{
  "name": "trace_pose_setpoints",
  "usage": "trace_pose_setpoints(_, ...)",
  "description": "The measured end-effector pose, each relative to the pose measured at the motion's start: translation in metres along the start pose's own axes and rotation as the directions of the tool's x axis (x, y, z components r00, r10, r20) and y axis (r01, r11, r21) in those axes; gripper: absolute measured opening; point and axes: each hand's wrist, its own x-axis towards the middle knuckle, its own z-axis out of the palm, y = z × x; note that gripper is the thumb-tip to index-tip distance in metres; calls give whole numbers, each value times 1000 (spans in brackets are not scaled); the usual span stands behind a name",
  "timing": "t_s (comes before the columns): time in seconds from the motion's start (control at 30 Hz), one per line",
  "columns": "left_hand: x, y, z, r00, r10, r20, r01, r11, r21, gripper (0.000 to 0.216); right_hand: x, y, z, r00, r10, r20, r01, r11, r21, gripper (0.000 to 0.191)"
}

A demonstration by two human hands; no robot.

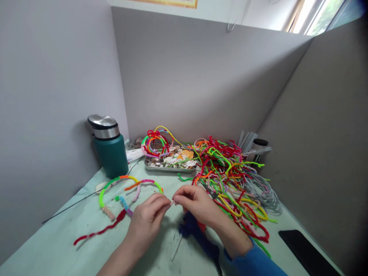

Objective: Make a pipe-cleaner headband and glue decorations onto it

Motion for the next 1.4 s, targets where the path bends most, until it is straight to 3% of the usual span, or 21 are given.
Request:
trace_pose_setpoints(0.37, -4, -2, 4, 998, 39, 40, -43, 993, 112, 22, -2, 3, -10, 986, 82, 142, -67, 992, -107, 9)
trace_pose_setpoints(0.5, -3, 0, 3, 1000, 20, 14, -20, 999, 44, 19, -3, -1, -9, 988, -107, 110, 130, 964, -232, 10)
trace_pose_setpoints(0.63, -1, 4, 1, 999, -41, 6, 42, 999, -18, 18, -5, -7, -7, 949, -305, 75, 311, 879, -361, 9)
trace_pose_setpoints(0.93, -3, 6, 2, 970, -225, 96, 240, 953, -187, 21, -6, -6, -5, 941, -336, 48, 325, 851, -412, 11)
trace_pose_setpoints(1.07, -3, 4, 3, 925, -324, 200, 376, 863, -338, 23, -7, -4, -3, 941, -336, 47, 323, 849, -418, 11)
trace_pose_setpoints(1.17, -2, 3, 5, 863, -379, 335, 505, 677, -535, 24, -8, -3, 3, 932, -363, -12, 322, 843, -431, 13)
trace_pose_setpoints(1.27, 1, 3, 4, 839, -372, 397, 543, 520, -659, 24, -9, -3, 7, 918, -392, -65, 331, 845, -420, 14)
trace_pose_setpoints(1.4, 3, 2, 0, 838, -439, 323, 543, 628, -557, 27, -7, -3, 3, 930, -367, -12, 333, 854, -400, 11)
